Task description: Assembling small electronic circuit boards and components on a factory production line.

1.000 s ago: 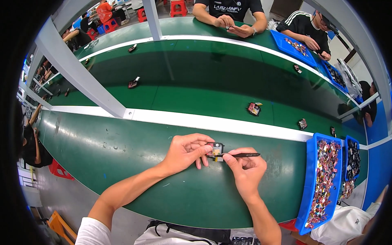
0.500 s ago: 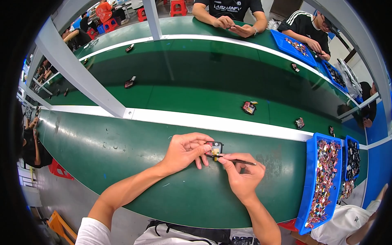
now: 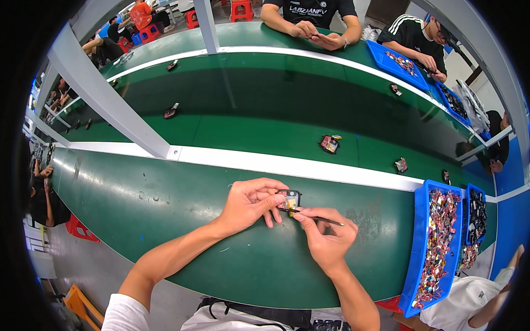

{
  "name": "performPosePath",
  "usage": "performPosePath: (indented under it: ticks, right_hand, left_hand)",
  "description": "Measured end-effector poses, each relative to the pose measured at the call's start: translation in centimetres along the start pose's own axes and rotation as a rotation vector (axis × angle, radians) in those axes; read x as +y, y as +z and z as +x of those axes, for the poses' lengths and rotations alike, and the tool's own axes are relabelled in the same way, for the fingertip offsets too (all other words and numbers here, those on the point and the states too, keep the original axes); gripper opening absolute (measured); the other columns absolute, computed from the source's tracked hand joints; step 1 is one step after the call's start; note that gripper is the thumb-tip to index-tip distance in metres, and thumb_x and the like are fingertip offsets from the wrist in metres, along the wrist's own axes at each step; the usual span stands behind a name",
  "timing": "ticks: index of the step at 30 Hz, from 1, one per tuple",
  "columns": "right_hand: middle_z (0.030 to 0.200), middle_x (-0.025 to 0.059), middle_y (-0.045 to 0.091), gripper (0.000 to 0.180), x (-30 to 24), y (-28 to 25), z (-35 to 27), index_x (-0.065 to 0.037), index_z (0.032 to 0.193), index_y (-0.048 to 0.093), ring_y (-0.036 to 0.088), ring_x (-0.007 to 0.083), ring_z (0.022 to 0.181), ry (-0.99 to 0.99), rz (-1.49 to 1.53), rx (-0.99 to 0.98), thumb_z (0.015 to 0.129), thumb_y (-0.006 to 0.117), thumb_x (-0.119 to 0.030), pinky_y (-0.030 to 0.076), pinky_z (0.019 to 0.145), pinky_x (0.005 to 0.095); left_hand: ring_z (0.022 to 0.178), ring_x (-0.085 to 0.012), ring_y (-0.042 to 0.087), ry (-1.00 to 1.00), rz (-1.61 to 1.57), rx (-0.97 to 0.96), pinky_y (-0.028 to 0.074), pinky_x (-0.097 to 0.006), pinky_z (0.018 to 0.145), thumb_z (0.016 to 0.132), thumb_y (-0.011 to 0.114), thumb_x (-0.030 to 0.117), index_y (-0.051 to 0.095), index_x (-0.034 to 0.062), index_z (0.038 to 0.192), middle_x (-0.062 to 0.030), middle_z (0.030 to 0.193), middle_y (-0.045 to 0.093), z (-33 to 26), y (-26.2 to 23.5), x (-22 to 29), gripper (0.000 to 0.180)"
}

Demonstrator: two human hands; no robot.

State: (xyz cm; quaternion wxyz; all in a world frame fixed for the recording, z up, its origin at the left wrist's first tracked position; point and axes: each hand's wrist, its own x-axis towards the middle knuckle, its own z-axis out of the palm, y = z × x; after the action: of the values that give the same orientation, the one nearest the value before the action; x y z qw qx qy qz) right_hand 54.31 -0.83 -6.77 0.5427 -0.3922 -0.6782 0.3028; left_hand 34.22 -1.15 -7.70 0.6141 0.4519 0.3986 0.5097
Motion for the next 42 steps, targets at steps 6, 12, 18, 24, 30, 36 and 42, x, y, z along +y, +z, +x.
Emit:
performPosePath:
  ticks: [6,12,18,24,30,36,42]
  right_hand:
    - [0.083,0.0051,0.077,0.011,0.11,0.09,-0.01,-0.001,0.084,0.074,0.044,0.0003,0.046,-0.018,-0.028,-0.015,0.078,0.082,0.003,0.03,0.042,0.0181]
    - [0.082,0.0049,0.076,0.011,0.15,0.03,-0.04,-0.001,0.084,0.074,0.044,0.0007,0.045,-0.012,-0.016,-0.013,0.078,0.083,0.002,0.03,0.042,0.0184]
    - [0.082,0.0046,0.076,0.011,0.1,-0.28,0.17,0.0,0.084,0.074,0.044,0.0007,0.045,0.023,-0.041,-0.044,0.078,0.083,0.001,0.031,0.044,0.0185]
    - [0.083,0.0055,0.076,0.012,-0.01,-0.13,0.29,0.0,0.085,0.074,0.046,0.0009,0.046,0.054,0.005,-0.028,0.077,0.083,0.002,0.031,0.044,0.0181]
    - [0.085,0.0053,0.076,0.013,-0.1,0.03,0.4,-0.001,0.085,0.074,0.048,0.0009,0.046,0.003,-0.02,-0.035,0.077,0.083,0.003,0.032,0.043,0.0183]
    - [0.086,0.0065,0.077,0.013,0.22,-0.18,0.41,-0.003,0.085,0.074,0.047,0.002,0.045,-0.014,-0.023,-0.083,0.077,0.082,0.003,0.032,0.042,0.019]
    - [0.085,0.0076,0.078,0.013,0.18,-0.35,0.56,-0.004,0.085,0.074,0.044,0.0037,0.042,-0.105,-0.062,-0.128,0.077,0.082,0.002,0.032,0.041,0.0206]
  left_hand:
    - [0.067,-0.0172,0.071,0.004,0.005,0.0,0.057,-0.026,0.051,0.098,0.063,0.003,0.063,-0.011,0.118,-0.0163,0.089,0.072,0.0,-0.17,0.0,0.025]
    - [0.067,-0.0166,0.071,-0.001,0.03,0.005,0.057,-0.026,0.051,0.097,0.063,0.002,0.063,-0.0114,0.117,-0.0158,0.087,0.072,-0.11,-0.07,0.12,0.024]
    - [0.066,-0.0161,0.071,-0.007,0.066,0.0,0.056,-0.026,0.052,0.097,0.063,0.002,0.063,-0.0118,0.116,-0.0154,0.085,0.072,-0.09,-0.05,0.0,0.024]
    - [0.064,-0.0159,0.07,-0.016,0.02,0.007,0.056,-0.026,0.051,0.098,0.063,0.003,0.064,-0.0113,0.116,-0.0148,0.085,0.072,0.02,-0.15,-0.12,0.023]
    - [0.062,-0.0148,0.069,-0.011,0.001,0.016,0.055,-0.025,0.051,0.098,0.063,0.003,0.064,-0.0102,0.114,-0.013,0.082,0.071,0.04,-0.4,-0.25,0.021]
    - [0.062,-0.0155,0.069,-0.021,0.004,0.002,0.056,-0.026,0.052,0.098,0.063,0.003,0.064,-0.0106,0.116,-0.0139,0.082,0.072,0.1,-0.31,-0.11,0.022]
    - [0.063,-0.0148,0.069,-0.049,0.019,-0.014,0.055,-0.025,0.052,0.097,0.064,0.003,0.064,-0.0106,0.116,-0.0132,0.083,0.072,0.21,-0.33,0.0,0.023]
